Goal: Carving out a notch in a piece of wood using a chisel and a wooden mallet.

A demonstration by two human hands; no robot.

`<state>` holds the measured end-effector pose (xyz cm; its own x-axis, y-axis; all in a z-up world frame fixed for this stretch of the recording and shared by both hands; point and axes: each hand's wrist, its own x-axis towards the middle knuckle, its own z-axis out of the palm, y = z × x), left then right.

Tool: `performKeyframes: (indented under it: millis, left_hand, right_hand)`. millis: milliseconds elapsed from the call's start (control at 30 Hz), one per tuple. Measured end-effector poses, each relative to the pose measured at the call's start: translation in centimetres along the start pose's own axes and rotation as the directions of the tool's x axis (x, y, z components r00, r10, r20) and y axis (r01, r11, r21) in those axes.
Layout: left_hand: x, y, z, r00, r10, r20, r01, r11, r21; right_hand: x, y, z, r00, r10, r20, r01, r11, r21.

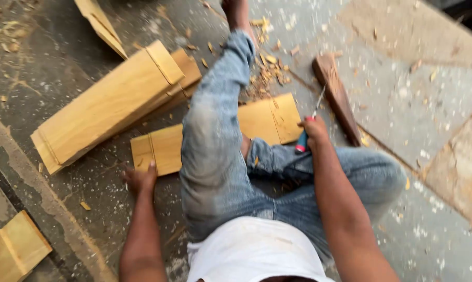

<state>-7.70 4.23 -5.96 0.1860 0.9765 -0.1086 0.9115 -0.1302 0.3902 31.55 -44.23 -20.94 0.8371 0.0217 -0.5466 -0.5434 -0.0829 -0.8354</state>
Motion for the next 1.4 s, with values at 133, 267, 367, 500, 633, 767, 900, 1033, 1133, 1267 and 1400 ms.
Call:
performKeyframes:
  millis: [133, 267, 367, 500, 633, 767, 900, 1033, 1133, 1267, 1400]
  left_hand:
    - [4.1, -5.2, 5.9, 0.99, -0.131, 0.059, 0.129, 0.991, 0.038]
    - [5.7, -5.2, 6.0, 0.985, -0.118, 0.128, 0.117, 0.993, 0.015]
    - [6.6, -6.2, 6.0, 0.973, -0.146, 0.178, 0.158, 0.986, -0.053]
    - [7.5, -8.7, 9.0, 0.979, -0.125, 0.158, 0.162, 0.954, -0.25]
    - [9.0, -6.7, 7.5, 0.981, -0.156, 0.113, 0.185, 0.928, -0.323]
    - [10.6, -4.7, 6.6, 0.96, -0.211, 0.182, 0.251, 0.939, -0.235]
    - [18.5, -5.9, 10.1, 0.98, -0.028, 0.195, 0.025, 1.0, 0.018]
    - [21.2, -4.1, 7.1, 0.967, 0.136, 0.216, -0.176, 0.969, 0.176]
    - [20.0, -2.4, 2.2, 0.945, 0.097, 0.312, -0.162, 0.968, 0.192]
    - [20.6, -5.0, 2.2, 0.937, 0.072, 0.341, -0.118, 0.986, 0.117]
    - [16.4, 1.9, -3.1, 0.946, 0.204, 0.252, -0.239, 0.964, 0.118]
  right_hand:
    - [-3.5, -4.4, 1.2, 0.995, 0.094, -0.015, -0.094, 0.995, -0.022]
    - [-2.8, -4.5, 1.4, 0.991, 0.133, 0.022, -0.132, 0.991, -0.013]
    - [1.6, -2.8, 1.3, 0.99, 0.115, 0.085, -0.117, 0.993, 0.013]
    - [-3.2, -8.5, 4.8, 0.992, 0.089, 0.095, -0.098, 0.99, 0.1]
    - [-3.8, -7.2, 5.9, 0.985, -0.136, -0.105, 0.118, 0.979, -0.166]
    - [-3.1, -4.7, 4.7, 0.988, 0.043, -0.149, -0.051, 0.997, -0.051]
    - [-0.6, -4.4, 4.7, 0.999, -0.026, -0.037, 0.022, 0.994, -0.111]
    - [-2.1, -6.6, 3.4, 0.979, -0.171, -0.111, 0.164, 0.984, -0.069]
    - [-7.7, -11.8, 4.1, 0.983, -0.17, -0.069, 0.166, 0.985, -0.052]
    - [-13.3, -14.2, 3.5, 0.999, -0.022, 0.023, 0.021, 1.0, 0.012]
    - [-17.4, -12.1, 0.3, 0.999, -0.025, 0.036, 0.027, 0.999, -0.032]
